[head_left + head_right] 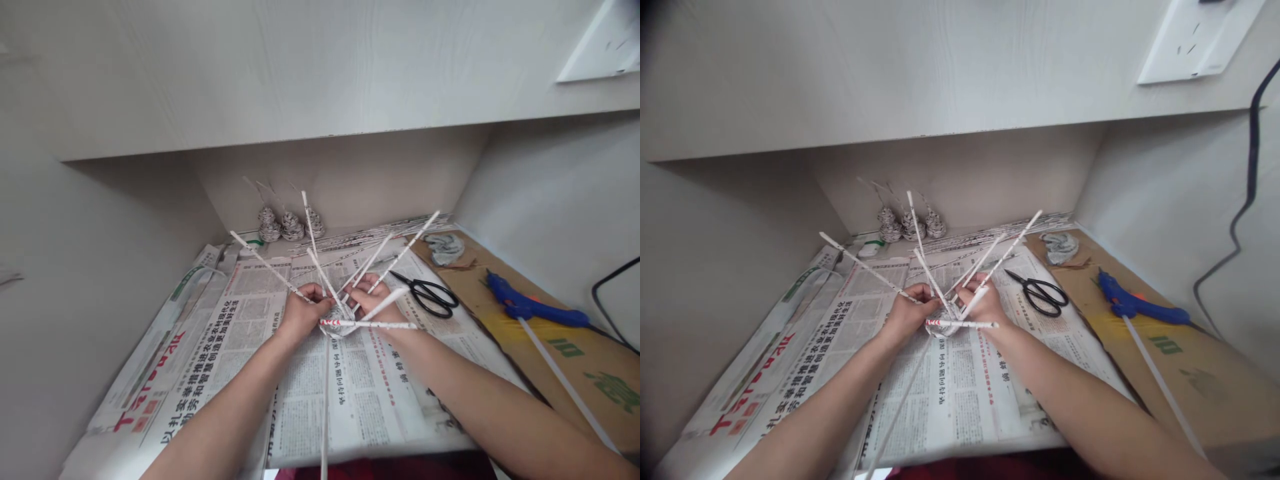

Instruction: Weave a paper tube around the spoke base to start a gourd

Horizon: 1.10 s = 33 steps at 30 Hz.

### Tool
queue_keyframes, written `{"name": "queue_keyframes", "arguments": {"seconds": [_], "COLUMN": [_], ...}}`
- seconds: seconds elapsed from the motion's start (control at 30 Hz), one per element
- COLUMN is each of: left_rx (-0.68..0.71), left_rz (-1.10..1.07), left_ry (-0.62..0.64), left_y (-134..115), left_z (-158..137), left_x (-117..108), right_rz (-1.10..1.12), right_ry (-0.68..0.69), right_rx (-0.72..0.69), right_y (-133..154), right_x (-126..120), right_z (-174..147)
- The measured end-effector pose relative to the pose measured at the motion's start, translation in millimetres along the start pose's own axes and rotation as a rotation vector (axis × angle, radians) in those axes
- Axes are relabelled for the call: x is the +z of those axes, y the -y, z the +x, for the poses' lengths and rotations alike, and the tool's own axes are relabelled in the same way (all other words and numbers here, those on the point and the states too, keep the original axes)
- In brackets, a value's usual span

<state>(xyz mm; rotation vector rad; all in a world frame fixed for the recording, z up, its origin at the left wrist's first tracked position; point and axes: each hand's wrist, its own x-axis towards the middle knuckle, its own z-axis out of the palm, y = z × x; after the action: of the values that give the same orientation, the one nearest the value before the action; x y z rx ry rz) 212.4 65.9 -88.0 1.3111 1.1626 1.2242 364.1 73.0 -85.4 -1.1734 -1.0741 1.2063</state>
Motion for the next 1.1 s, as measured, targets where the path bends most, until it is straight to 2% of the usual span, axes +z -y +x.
{"name": "queue_keyframes", "arguments": {"seconds": [0.1, 0.23, 0.37, 0.57, 0.67, 0.83, 0.93, 1.0, 1.1], "left_rx": [-0.020, -0.067, -0.021, 0.023, 0.026, 0.072, 0.133, 0.148, 0.125], "left_rz": [-0.004, 0.096, 0.103, 0.034, 0.017, 0.102, 0.167, 0.171, 0.157], "left_ry": [0.014, -0.029, -0.046, -0.051, -0.036, -0.089, -0.134, -0.119, -0.091], "left_y": [-1, -7, -8, -3, -4, -3, -2, -3, -5], "left_z": [0, -2, -3, -1, -2, -1, -1, -1, -3], "left_x": [-1, -1, -1, 1, 3, 2, 0, 1, 3], "right_rz": [0.083, -0.020, -0.009, 0.127, 0.114, 0.086, 0.125, 0.152, 0.160], "right_ry": [0.005, 0.098, 0.139, 0.060, 0.013, 0.035, 0.073, 0.112, 0.055], "right_rx": [0.026, -0.037, -0.086, 0.081, 0.080, 0.057, 0.156, 0.225, 0.252], "right_y": [7, 3, 0, 11, 13, 15, 15, 14, 13], "right_x": [1, -1, -3, -2, -1, 2, 4, 4, 5], "right_z": [-4, -6, -4, -7, -9, -14, -18, -19, -18]}}
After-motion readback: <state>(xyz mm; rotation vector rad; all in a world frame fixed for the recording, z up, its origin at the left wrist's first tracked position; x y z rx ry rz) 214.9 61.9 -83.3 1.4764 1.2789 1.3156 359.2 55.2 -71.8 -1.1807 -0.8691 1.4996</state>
